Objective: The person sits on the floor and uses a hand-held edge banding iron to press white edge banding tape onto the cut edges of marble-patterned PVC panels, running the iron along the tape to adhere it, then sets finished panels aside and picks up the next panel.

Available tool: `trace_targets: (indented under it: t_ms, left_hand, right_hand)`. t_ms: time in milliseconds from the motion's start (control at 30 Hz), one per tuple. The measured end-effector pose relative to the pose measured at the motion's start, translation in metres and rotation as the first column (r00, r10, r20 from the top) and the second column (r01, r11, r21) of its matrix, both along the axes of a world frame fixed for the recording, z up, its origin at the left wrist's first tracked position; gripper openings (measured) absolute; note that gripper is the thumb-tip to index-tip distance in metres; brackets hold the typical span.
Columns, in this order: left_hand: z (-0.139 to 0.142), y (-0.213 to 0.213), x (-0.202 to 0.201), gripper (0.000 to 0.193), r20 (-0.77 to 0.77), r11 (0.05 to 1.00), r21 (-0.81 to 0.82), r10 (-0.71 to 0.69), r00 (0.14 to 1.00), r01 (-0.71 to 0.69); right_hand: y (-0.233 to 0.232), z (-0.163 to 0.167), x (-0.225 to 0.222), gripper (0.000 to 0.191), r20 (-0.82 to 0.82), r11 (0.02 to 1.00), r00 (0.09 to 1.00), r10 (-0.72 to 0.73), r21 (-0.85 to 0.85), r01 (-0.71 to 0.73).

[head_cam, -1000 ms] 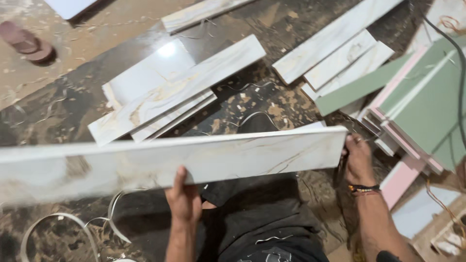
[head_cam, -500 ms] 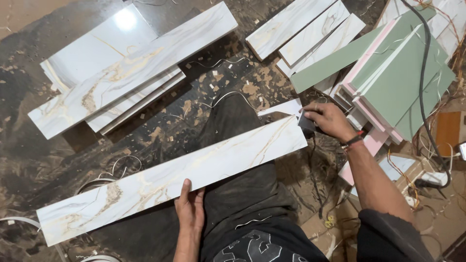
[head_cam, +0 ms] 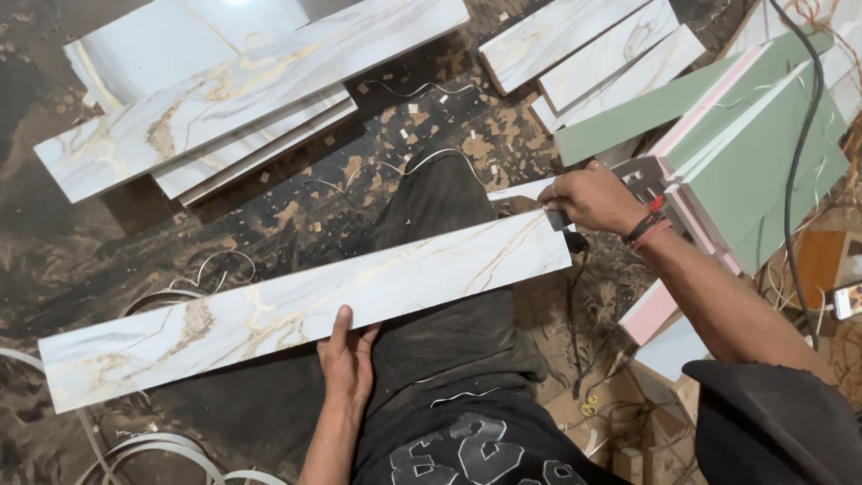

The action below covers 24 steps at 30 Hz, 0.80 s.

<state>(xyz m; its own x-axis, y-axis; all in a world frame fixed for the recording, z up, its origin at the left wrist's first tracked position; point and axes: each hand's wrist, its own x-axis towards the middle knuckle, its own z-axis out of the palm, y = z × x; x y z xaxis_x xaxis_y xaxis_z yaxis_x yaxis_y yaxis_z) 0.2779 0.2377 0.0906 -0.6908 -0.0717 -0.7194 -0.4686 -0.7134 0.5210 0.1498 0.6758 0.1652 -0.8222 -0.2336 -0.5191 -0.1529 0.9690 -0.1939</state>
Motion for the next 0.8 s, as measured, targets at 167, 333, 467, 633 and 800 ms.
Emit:
trace_targets:
  t_ms: [167, 333, 467, 633, 800]
  left_hand:
    - [0.004, -0.002, 0.002, 0.049, 0.002, 1.0, 0.011, -0.023, 1.0, 0.023]
    - [0.004, -0.005, 0.002, 0.049, -0.034, 0.999, 0.03, -0.036, 0.999, 0.037]
    - [0.003, 0.004, 0.01, 0.05, -0.021, 0.998, 0.046, -0.044, 0.999, 0.045]
    - [0.005, 0.022, 0.025, 0.041, 0.042, 0.995, 0.08, -0.061, 0.997, 0.058]
    - [0.024, -0.016, 0.039, 0.032, -0.058, 0.876, 0.175, -0.447, 0.892, 0.45]
  right_hand:
    - [-0.038, 0.017, -0.02, 0.036, -0.066, 0.903, 0.901, 0.429, 0.066, -0.425]
    - [-0.104, 0.011, -0.038, 0.018, -0.03, 0.86, 0.864, 0.503, -0.082, -0.504]
    - [-0.25, -0.029, -0.05, 0.033, -0.192, 0.746, 0.774, 0.604, -0.206, -0.633]
    - [-0.511, -0.073, -0.046, 0.008, -0.303, 0.722, 0.769, 0.563, -0.274, -0.636]
    - [-0.559, -0.067, -0.046, 0.016, -0.263, 0.726, 0.798, 0.542, -0.332, -0.602]
